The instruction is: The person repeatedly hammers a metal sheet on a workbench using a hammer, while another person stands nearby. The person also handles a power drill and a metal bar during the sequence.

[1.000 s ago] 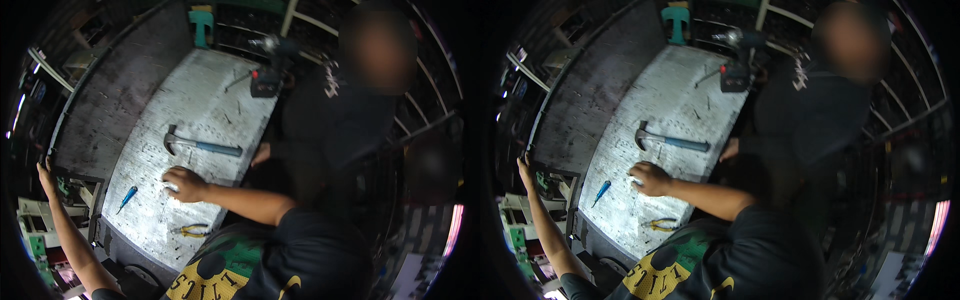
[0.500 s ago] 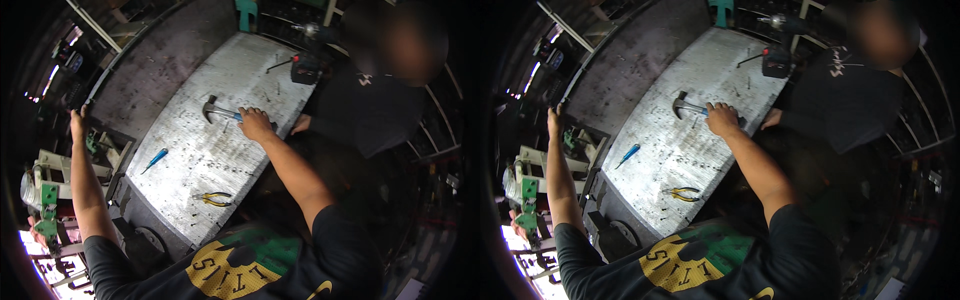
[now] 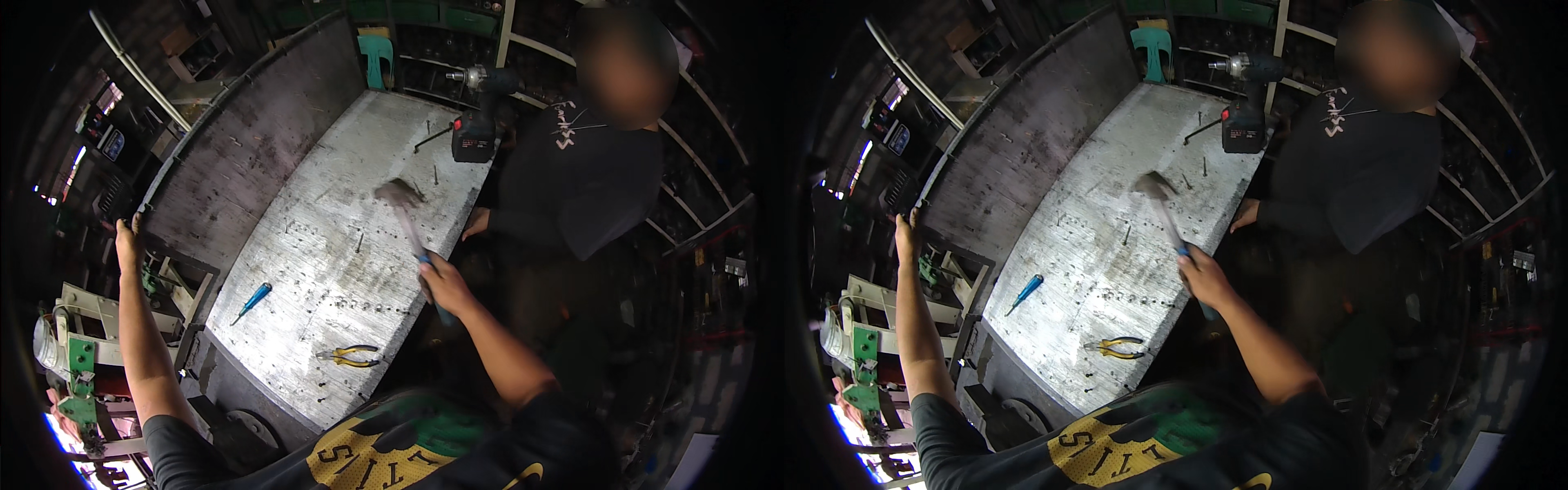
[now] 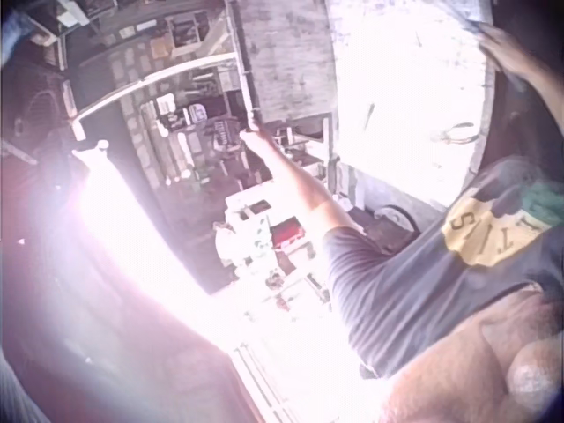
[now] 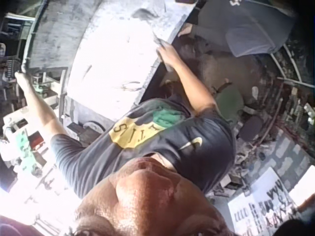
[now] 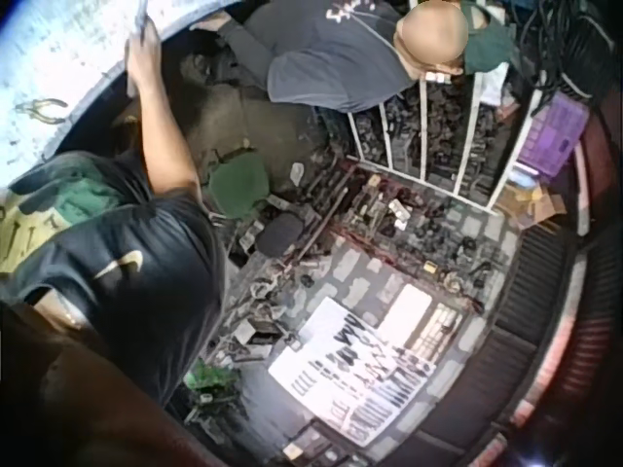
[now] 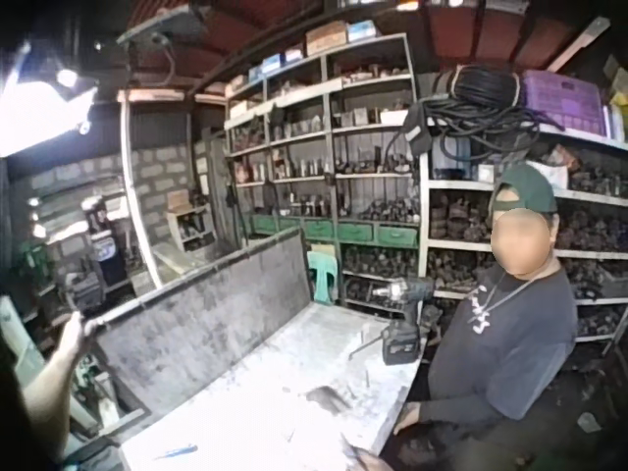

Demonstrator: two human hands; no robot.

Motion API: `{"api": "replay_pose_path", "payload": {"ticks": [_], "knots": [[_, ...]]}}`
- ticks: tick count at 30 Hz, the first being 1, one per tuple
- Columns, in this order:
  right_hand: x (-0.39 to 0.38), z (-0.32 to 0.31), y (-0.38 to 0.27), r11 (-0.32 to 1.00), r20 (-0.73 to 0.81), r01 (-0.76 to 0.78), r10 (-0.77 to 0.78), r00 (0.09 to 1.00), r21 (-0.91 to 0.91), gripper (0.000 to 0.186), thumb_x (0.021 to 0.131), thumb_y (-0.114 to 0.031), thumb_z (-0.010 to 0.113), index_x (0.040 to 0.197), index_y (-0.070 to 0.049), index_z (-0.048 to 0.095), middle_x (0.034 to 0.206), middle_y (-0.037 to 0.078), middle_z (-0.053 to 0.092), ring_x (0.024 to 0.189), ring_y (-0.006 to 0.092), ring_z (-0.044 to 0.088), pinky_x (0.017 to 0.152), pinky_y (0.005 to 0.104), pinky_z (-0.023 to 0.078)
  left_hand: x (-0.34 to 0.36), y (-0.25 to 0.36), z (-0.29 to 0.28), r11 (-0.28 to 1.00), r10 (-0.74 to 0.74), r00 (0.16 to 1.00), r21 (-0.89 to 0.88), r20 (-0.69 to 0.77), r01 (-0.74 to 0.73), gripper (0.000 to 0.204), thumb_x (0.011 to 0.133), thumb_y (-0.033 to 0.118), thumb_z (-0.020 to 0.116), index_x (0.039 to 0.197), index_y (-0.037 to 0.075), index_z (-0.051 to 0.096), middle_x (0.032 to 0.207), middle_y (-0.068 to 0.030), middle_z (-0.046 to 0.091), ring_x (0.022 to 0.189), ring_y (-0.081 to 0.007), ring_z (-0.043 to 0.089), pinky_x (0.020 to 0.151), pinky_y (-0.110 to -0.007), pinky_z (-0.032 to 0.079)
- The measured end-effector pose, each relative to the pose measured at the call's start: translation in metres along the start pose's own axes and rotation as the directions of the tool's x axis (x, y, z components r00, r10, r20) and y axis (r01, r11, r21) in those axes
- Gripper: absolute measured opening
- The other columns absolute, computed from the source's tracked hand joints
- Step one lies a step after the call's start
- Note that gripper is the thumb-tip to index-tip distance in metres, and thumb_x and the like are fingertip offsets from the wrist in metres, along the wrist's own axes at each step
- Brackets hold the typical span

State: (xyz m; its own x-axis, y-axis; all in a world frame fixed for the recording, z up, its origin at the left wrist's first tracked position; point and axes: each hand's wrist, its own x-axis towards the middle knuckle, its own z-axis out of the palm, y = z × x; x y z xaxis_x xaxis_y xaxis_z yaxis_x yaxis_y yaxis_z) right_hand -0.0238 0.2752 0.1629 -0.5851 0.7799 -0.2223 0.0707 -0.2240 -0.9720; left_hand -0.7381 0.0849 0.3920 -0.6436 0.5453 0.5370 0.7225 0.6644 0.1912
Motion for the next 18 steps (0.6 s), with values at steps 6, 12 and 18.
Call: {"api": "replay_pose_path", "payload": {"ticks": [6,12,18], "knots": [[-0.126,-0.001,0.054,0.81,-0.256,-0.037,0.229,0.939,0.586,0.041,0.106,-0.045,0.065,0.122,-0.007,0.059,0.088,0.004,0.06,0.064,0.0153,0.059,0.057,0.0314,0.051,0.002,0.002,0.0,0.995,0.084,0.995,0.054,-0.049,-0.081,0.068,0.106,0.057,0.057,0.133,-0.005,0.054,0.122,-0.0368,0.068,0.119,-0.0541,0.064,0.097,-0.055,0.053],[-0.164,0.02,0.118,0.172,-0.33,0.286,0.353,0.876,0.943,0.026,0.109,-0.033,0.058,0.102,-0.007,0.058,0.086,0.002,0.057,0.072,0.0144,0.057,0.068,0.0285,0.052,0.009,-0.006,0.006,0.983,0.182,0.981,0.033,-0.065,-0.18,0.069,0.106,0.055,0.058,0.138,-0.006,0.054,0.13,-0.0364,0.066,0.126,-0.0515,0.061,0.103,-0.053,0.051],[-0.168,0.068,0.079,0.449,-0.374,0.173,0.409,0.832,0.877,0.029,0.112,-0.037,0.055,0.105,-0.008,0.057,0.083,0.004,0.058,0.068,0.0168,0.054,0.066,0.0342,0.049,0.013,0.0,0.005,0.982,0.18,0.984,0.054,-0.014,-0.179,0.076,0.105,0.058,0.057,0.143,-0.007,0.051,0.132,-0.0381,0.065,0.13,-0.0508,0.06,0.109,-0.051,0.049]]}}
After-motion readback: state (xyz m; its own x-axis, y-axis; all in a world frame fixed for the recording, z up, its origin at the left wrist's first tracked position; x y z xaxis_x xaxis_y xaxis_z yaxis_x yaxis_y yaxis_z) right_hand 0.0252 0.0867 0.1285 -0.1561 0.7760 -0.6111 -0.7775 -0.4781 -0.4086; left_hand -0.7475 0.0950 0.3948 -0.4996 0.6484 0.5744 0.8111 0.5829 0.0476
